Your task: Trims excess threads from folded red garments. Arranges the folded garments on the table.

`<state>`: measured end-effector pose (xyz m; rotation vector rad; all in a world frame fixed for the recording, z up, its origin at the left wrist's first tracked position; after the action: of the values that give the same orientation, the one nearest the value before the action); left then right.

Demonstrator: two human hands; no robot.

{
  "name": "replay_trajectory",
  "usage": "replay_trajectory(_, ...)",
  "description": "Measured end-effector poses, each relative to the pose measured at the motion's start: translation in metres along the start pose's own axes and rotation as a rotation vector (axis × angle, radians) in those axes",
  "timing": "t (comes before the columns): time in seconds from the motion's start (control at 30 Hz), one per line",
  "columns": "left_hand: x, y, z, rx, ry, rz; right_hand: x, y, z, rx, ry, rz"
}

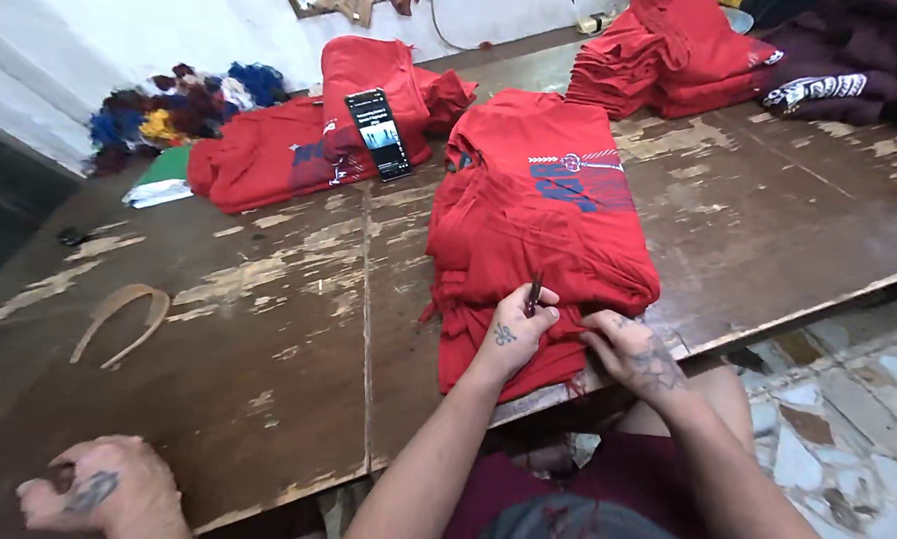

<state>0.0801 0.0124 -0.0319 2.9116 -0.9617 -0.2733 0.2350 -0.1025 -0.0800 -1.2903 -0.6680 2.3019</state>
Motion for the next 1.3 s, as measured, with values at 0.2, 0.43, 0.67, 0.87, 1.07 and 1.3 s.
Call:
replay_trajectory(0.2,0.003,-0.002,0.007,0.094,-0.121,0.057,-0.054,0.033,-0.023,0.005,-0.070,0.113)
replay_trajectory(0.43,0.006,-0.001,0.012,0.065,-0.084,0.032,-0.002,0.000,0.000,0.086,-0.013,0.047)
replay_trajectory(0.67,-0.002,0.021,0.015,0.297,-0.612,0.128,-0.031,0.025,-0.002,0.076,0.054,0.143)
replay_trajectory(0.87,-0.002,0.027,-0.006,0.614,-1.010,0.208,-0.035,0.045,0.000,0.043,0.009,-0.081)
replay_trajectory(1.07,0.006,0.034,-0.019,0.896,-1.113,0.221,-0.029,0.046,0.008,0.053,-0.055,-0.224)
replay_trajectory(1.3,0.010,0.042,-0.014,0.890,-1.174,0.109,-0.023,0.041,0.017,-0.016,-0.152,-0.245)
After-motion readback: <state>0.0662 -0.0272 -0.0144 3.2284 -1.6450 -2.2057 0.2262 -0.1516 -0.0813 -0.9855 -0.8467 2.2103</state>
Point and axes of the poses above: each hand's wrist, its own y-axis away from the middle knuckle, its own x-axis out of the palm, z = x × y, the point moved 1 cm from there along -y, towards the middle knuckle, and after that the axes turned 4 degrees about -z, right-handed, at the moved point
